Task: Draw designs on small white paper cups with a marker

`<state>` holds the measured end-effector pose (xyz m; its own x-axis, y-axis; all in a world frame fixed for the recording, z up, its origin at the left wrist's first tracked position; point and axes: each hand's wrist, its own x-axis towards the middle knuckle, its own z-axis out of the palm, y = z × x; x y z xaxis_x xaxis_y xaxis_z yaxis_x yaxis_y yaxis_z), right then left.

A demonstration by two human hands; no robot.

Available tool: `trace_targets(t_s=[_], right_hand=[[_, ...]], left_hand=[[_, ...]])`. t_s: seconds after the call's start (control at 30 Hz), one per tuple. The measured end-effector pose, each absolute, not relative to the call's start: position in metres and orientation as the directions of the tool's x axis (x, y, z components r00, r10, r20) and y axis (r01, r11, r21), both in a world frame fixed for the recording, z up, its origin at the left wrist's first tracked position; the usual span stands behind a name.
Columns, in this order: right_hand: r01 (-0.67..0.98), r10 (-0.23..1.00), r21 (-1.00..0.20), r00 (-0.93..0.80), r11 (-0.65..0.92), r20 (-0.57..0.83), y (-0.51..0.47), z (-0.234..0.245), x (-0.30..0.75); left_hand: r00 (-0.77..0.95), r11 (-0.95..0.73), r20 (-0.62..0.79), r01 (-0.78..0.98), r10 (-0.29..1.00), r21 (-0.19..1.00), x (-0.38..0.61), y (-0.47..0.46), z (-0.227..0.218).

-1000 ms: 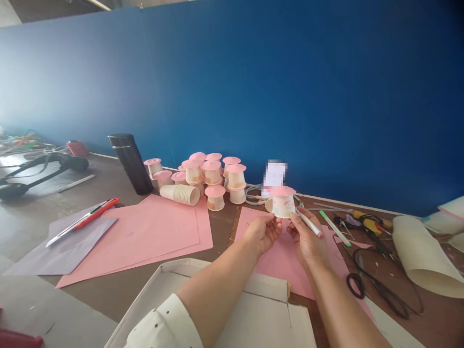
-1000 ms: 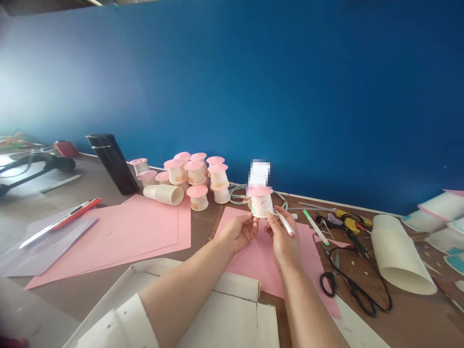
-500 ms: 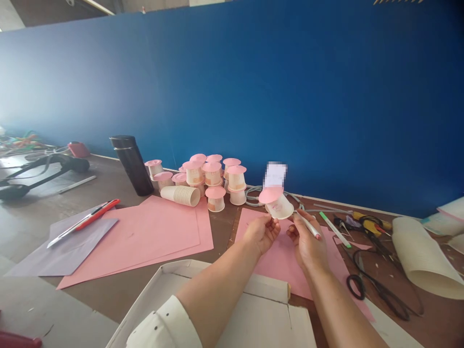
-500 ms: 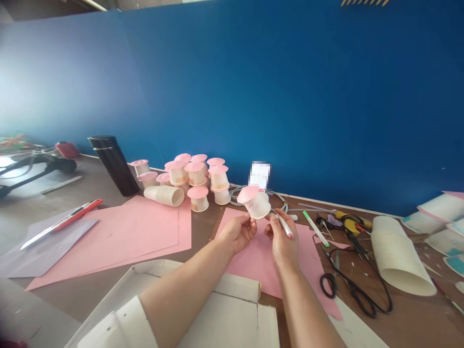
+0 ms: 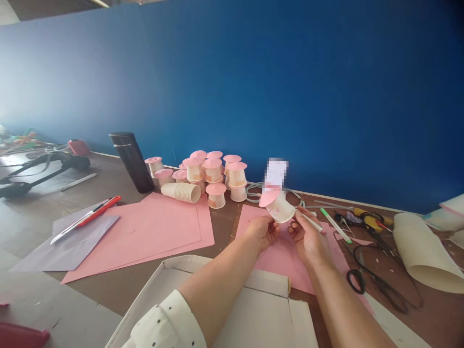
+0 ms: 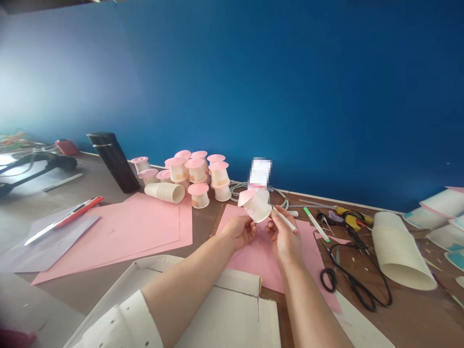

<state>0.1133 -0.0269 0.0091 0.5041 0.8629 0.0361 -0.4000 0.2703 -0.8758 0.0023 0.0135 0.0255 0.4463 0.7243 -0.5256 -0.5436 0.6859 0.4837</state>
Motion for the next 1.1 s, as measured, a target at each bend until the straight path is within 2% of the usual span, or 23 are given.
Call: trace_targets(t_s=[0.3,0.5,0.7,1.1], right_hand=[[-0.449,0.877,-0.860,0.480,0.242,-0.004,-0.028,0.014,0.113],[-0.575,0.881,-0.794,0.461,0.200,-0.112,-0.026,0.013,0.115],[-0.619,0.873,-0.763,0.459,0.184,-0.162,-0.027,0.016,0.116],[-0.605,0.877,-0.771,0.461,0.196,-0.139,-0.024,0.010,0.118]], left_hand=[[0.378,0.661,-0.551,-0.534,0.744,0.527,0.003,0.016,0.027],[0.387,0.600,-0.471,-0.633,0.793,0.489,0.000,0.018,0.027],[0.470,0.603,-0.379,-0.665,0.797,0.441,-0.002,0.014,0.028],[0.437,0.558,-0.348,-0.692,0.829,0.459,-0.003,0.009,0.035]])
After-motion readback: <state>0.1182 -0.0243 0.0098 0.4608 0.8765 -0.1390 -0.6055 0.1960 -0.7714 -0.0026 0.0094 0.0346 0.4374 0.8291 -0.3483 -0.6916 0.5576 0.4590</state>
